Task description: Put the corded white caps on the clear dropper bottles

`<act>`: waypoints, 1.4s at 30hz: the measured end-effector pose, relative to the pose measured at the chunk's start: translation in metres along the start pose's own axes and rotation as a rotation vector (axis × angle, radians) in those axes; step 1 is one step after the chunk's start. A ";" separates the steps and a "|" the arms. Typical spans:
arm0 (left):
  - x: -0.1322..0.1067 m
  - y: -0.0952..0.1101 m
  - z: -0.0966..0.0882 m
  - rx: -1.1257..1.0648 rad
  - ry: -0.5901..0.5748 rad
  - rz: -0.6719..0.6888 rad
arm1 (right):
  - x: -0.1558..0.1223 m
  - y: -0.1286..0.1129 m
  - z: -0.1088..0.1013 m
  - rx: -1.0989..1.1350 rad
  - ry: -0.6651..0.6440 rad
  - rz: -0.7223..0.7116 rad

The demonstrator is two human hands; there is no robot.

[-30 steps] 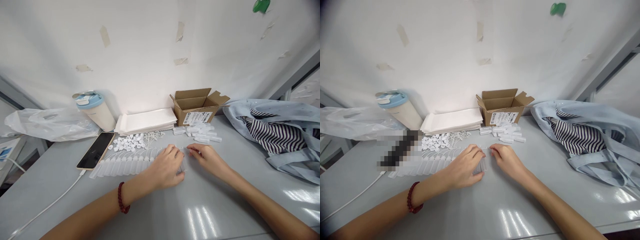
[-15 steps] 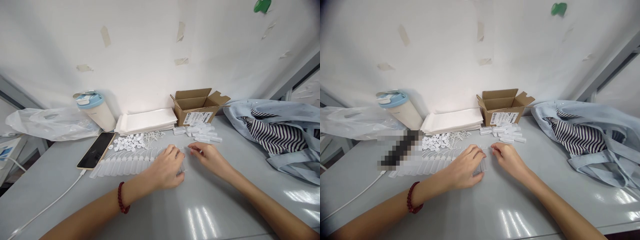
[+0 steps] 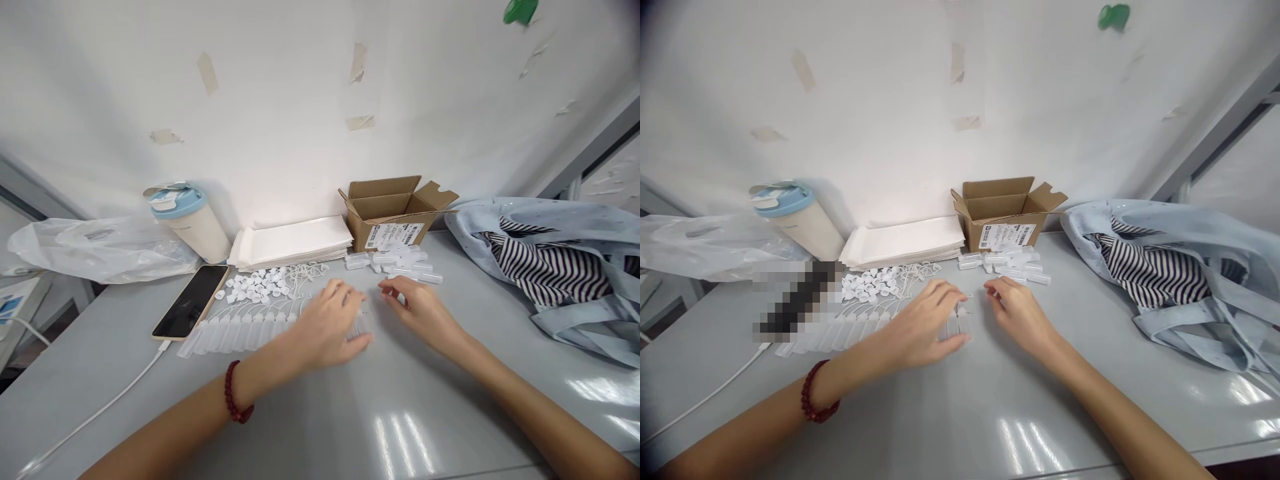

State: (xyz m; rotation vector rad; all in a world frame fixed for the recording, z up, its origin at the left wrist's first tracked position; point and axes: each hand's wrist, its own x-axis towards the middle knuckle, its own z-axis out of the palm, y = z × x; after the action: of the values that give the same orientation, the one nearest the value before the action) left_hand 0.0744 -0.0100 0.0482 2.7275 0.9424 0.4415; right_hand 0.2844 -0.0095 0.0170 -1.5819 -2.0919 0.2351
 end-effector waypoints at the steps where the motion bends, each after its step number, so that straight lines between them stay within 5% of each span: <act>1: 0.001 -0.004 -0.007 0.004 0.021 -0.017 | 0.002 0.003 0.000 -0.024 0.023 0.003; 4: 0.001 -0.024 -0.032 0.027 0.043 -0.164 | 0.008 0.014 -0.001 -0.104 0.076 -0.005; 8: -0.005 -0.062 -0.063 0.071 -0.108 -0.393 | 0.013 0.025 -0.002 -0.178 0.091 -0.030; 15: -0.019 -0.101 -0.082 0.041 -0.305 -0.565 | 0.014 0.037 0.002 -0.247 0.050 -0.029; 21: -0.018 -0.100 -0.083 0.028 -0.360 -0.604 | 0.014 0.039 0.001 -0.270 0.020 0.023; 33: -0.010 -0.088 -0.059 0.034 -0.349 -0.470 | 0.013 0.039 0.001 -0.263 -0.024 0.046; 42: -0.009 -0.086 -0.062 -0.037 -0.252 -0.417 | 0.013 0.036 0.000 -0.191 0.062 0.011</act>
State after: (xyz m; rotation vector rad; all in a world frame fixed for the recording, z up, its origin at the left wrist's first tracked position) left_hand -0.0021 0.0570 0.0780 2.3859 1.3628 0.0364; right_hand 0.3125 0.0135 0.0048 -1.6868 -2.1108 -0.0105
